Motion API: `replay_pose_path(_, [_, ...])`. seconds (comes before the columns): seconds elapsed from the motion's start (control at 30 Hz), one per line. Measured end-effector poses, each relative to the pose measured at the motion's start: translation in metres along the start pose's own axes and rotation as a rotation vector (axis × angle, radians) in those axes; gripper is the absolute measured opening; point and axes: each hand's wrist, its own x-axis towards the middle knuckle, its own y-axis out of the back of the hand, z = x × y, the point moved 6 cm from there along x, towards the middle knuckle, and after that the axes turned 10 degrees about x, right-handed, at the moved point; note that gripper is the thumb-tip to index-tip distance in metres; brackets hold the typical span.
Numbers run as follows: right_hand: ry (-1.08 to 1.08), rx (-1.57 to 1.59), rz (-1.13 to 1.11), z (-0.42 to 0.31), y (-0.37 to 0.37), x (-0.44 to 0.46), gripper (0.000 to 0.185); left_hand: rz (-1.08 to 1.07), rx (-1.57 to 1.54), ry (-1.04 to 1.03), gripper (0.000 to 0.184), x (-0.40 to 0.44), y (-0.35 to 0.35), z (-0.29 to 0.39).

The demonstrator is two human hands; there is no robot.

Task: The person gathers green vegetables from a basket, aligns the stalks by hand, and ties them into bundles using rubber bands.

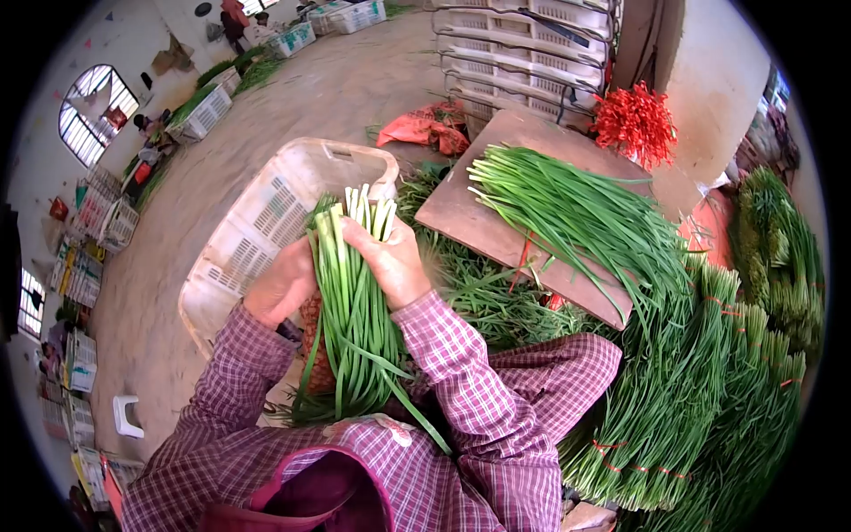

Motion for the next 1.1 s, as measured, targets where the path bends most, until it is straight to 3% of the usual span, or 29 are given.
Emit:
replay_pose_path(0.1, [0.136,-0.100,-0.048,0.001,-0.013,0.003,0.026,0.069,0.249,-0.117,0.066,-0.002,-0.027,0.019])
replay_pose_path(0.2, [0.192,-0.102,0.094,-0.008,-0.012,0.000,0.027,0.152,0.102,-0.059,0.058,0.003,-0.015,0.003])
replay_pose_path(0.37, [0.149,-0.028,0.194,-0.008,0.006,-0.004,0.022,0.311,0.046,-0.059,0.027,0.001,0.002,-0.007])
replay_pose_path(0.47, [0.085,0.079,0.154,-0.006,0.009,-0.002,0.019,0.351,0.027,-0.046,0.033,0.003,0.017,-0.015])
replay_pose_path(0.57, [0.087,0.068,0.269,-0.020,0.015,-0.004,0.023,0.305,-0.116,-0.036,0.036,0.004,0.025,-0.012])
replay_pose_path(0.6, [0.085,0.082,0.232,-0.029,0.025,-0.003,0.021,0.359,-0.123,-0.057,0.030,0.003,0.035,-0.011])
replay_pose_path(0.67, [0.275,-0.018,0.236,-0.071,0.046,-0.006,0.022,0.392,-0.249,-0.043,0.033,-0.002,0.058,-0.007])
replay_pose_path(0.73, [0.347,-0.277,0.415,-0.121,0.067,-0.026,0.023,0.369,-0.362,-0.087,0.035,-0.010,0.087,-0.003])
replay_pose_path(0.8, [0.598,-0.548,0.528,-0.163,0.088,-0.036,0.016,0.379,-0.446,-0.110,0.035,-0.019,0.099,0.007])
replay_pose_path(0.87, [0.608,-0.778,0.361,-0.169,0.071,-0.039,0.013,0.351,-0.449,-0.105,0.035,-0.019,0.097,0.009])
replay_pose_path(1.0, [0.314,-0.696,0.126,-0.101,-0.001,-0.031,0.015,0.279,-0.471,-0.058,0.025,-0.009,0.064,0.005])
replay_pose_path(1.1, [0.227,-0.679,-0.030,-0.050,-0.022,-0.018,0.014,0.255,-0.487,-0.027,0.021,-0.006,0.050,0.004])
